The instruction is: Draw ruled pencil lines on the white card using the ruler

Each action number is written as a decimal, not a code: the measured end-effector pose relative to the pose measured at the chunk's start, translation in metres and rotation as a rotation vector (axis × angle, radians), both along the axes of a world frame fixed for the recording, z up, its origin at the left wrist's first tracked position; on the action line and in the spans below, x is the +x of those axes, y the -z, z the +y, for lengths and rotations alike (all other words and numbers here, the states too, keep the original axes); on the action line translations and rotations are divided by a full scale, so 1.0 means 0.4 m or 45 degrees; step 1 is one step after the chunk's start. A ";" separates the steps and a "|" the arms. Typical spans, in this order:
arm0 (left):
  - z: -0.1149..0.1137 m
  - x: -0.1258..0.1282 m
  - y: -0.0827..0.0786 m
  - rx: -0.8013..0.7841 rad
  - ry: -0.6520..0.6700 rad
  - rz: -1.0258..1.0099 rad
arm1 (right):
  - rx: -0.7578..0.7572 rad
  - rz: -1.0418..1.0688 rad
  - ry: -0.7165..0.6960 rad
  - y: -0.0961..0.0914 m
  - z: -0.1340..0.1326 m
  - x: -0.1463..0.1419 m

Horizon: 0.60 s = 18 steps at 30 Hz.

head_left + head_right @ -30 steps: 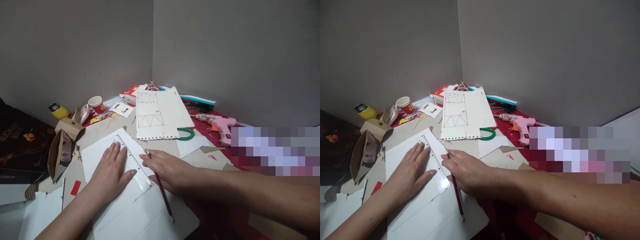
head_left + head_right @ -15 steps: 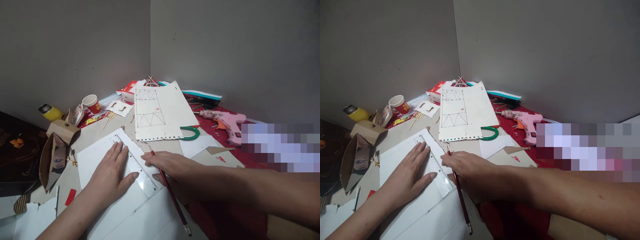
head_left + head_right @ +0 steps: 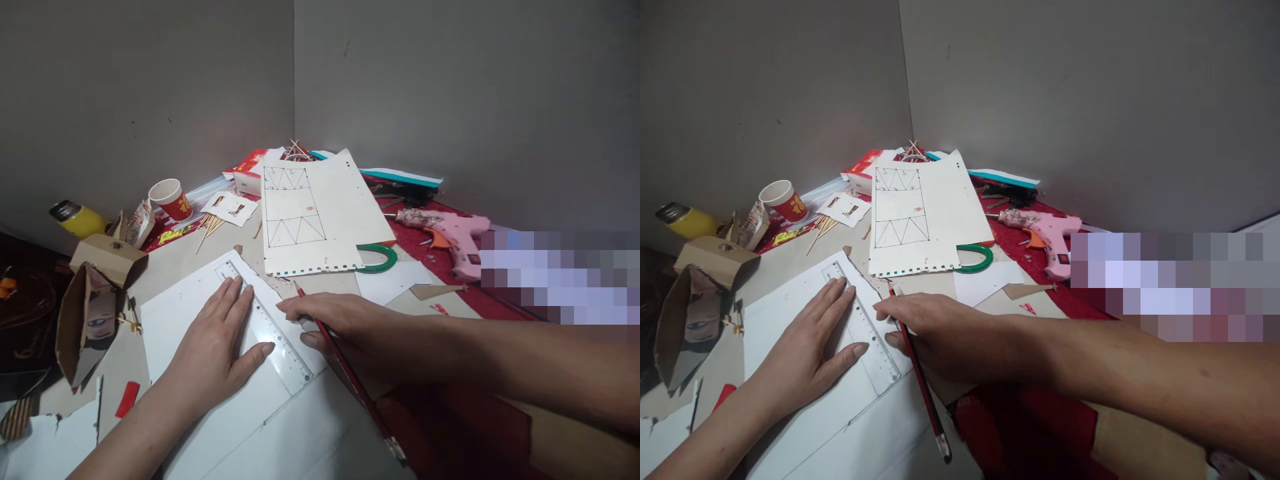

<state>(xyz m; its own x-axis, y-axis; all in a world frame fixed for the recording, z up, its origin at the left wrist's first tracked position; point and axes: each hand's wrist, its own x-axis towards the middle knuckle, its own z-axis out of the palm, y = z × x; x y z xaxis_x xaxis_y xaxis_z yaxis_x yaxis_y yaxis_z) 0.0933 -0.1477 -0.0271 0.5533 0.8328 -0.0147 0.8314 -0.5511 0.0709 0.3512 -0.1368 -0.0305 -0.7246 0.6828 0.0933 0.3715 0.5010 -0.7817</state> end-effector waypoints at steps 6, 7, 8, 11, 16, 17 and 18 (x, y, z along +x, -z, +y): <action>-0.009 -0.003 0.007 0.063 0.011 -0.012 | -0.087 0.069 0.014 -0.005 0.003 0.004; -0.009 -0.004 0.007 0.068 0.010 -0.011 | -0.099 0.086 0.017 -0.005 0.004 0.004; -0.010 -0.005 0.007 0.067 0.010 -0.009 | -0.113 0.102 0.017 -0.005 0.005 0.005; -0.008 -0.007 0.007 0.059 0.017 -0.014 | -0.139 0.151 0.075 -0.007 0.010 0.008; -0.001 -0.011 0.007 0.093 0.044 -0.056 | -0.178 0.302 0.322 -0.011 0.024 0.016; 0.001 -0.012 0.008 0.101 0.048 -0.064 | -0.172 0.346 0.361 -0.012 0.027 0.017; 0.003 -0.012 0.008 0.101 0.051 -0.070 | -0.160 0.393 0.394 -0.012 0.029 0.018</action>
